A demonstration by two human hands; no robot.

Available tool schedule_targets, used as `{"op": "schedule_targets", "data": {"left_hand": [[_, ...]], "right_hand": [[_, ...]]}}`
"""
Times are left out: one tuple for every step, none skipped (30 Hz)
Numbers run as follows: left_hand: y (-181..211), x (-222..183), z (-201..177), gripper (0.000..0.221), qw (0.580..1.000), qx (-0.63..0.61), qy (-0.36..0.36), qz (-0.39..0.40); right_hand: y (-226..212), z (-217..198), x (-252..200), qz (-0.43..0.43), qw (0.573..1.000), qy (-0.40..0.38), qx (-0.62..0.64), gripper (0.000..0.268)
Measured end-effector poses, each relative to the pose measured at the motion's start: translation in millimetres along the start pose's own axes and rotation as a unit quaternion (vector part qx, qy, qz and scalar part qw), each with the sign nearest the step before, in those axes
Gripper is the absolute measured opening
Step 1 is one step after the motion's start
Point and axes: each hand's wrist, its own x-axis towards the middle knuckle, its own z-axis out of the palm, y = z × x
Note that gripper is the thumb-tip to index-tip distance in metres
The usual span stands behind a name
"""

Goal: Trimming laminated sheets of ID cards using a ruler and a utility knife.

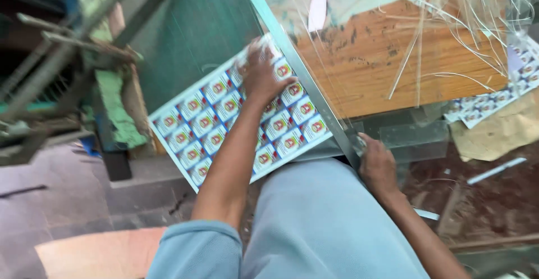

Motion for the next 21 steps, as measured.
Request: {"op": "schedule_targets", "data": {"left_hand": [[-28.2, -7.9, 12.0, 0.134, 0.995, -0.061, 0.073, -0.035], [-56.7, -14.9, 24.0, 0.111, 0.979, -0.123, 0.145, -0.07], [-67.7, -26.7, 0.6, 0.111, 0.981, -0.117, 0.144, -0.061], [-79.2, -38.1, -23.3, 0.111, 0.982, -0.053, 0.157, -0.092], [-90.6, -49.0, -47.6, 0.111, 0.976, 0.009, 0.175, -0.127], [-99.4, -50.1, -57.5, 0.111, 0.976, 0.011, 0.18, -0.124], [-109.3, -52.3, -67.6, 0.102, 0.984, -0.01, 0.119, -0.131], [-119.7, -54.7, -77.5, 0.094, 0.988, -0.032, 0.057, -0.139], [-128.0, -54.3, -78.5, 0.094, 0.988, -0.028, 0.057, -0.138], [-136.5, -54.0, -79.5, 0.082, 0.99, -0.024, -0.022, -0.138], [-144.0, -48.4, -83.0, 0.07, 0.986, -0.02, -0.096, -0.135], [-151.8, -52.7, -79.7, 0.07, 0.987, -0.018, -0.091, -0.133], [-157.8, -53.9, -76.2, 0.06, 0.986, -0.09, -0.101, -0.094], [-163.8, -54.4, -72.7, 0.051, 0.979, -0.161, -0.11, -0.054], [-160.2, -66.4, -86.9, 0.051, 0.98, -0.16, -0.107, -0.049], [-157.1, -78.2, -100.7, 0.044, 0.984, -0.166, -0.052, -0.022], [-154.7, -90.5, -114.2, 0.038, 0.985, -0.172, 0.003, 0.004], [-154.8, -98.2, -135.7, 0.038, 0.985, -0.172, 0.005, 0.008], [-157.7, -112.1, -155.6, 0.034, 0.984, -0.171, 0.04, -0.016], [-160.8, -126.3, -175.3, 0.031, 0.982, -0.169, 0.075, -0.039], [-172.9, -133.1, -182.6, 0.031, 0.982, -0.167, 0.076, -0.041]], "right_hand": [[-6.6, -2.8, -1.6, 0.046, 0.999, 0.01, 0.027, 0.046], [-12.2, -5.0, -3.2, 0.092, 0.994, 0.019, 0.055, 0.043], [-17.8, -3.8, -5.9, 0.1, 0.993, 0.025, 0.059, 0.043], [-24.1, -2.4, -8.3, 0.13, 0.989, 0.018, 0.064, 0.043], [-26.8, -2.1, -5.7, 0.153, 0.986, 0.009, 0.068, 0.046], [-23.8, 5.1, -7.0, 0.153, 0.986, 0.016, 0.071, 0.046], [-21.3, 12.7, -7.8, 0.164, 0.985, 0.001, 0.054, 0.049], [-19.3, 20.9, -8.5, 0.175, 0.984, -0.013, 0.037, 0.052], [-19.5, 19.9, -10.9, 0.176, 0.983, -0.013, 0.04, 0.052], [-19.9, 19.0, -13.3, 0.183, 0.982, -0.025, 0.042, 0.049], [-18.3, 18.1, -11.1, 0.19, 0.98, -0.032, 0.043, 0.047], [-14.7, 24.2, -12.6, 0.189, 0.981, -0.026, 0.044, 0.047], [-9.4, 29.3, -13.1, 0.194, 0.978, -0.041, 0.06, 0.044], [-3.8, 34.4, -13.0, 0.199, 0.976, -0.057, 0.075, 0.041], [-4.6, 32.5, -14.6, 0.2, 0.976, -0.052, 0.074, 0.041], [-5.3, 31.1, -15.9, 0.197, 0.975, -0.058, 0.091, 0.039], [-5.7, 29.6, -16.4, 0.192, 0.973, -0.065, 0.107, 0.038], [-3.9, 22.5, -13.7, 0.192, 0.974, -0.06, 0.106, 0.038], [-3.8, 16.5, -12.9, 0.208, 0.968, -0.057, 0.132, 0.036], [-4.1, 10.9, -12.4, 0.223, 0.96, -0.053, 0.158, 0.035], [-1.0, 7.0, -14.1, 0.221, 0.961, -0.053, 0.16, 0.035]]}}
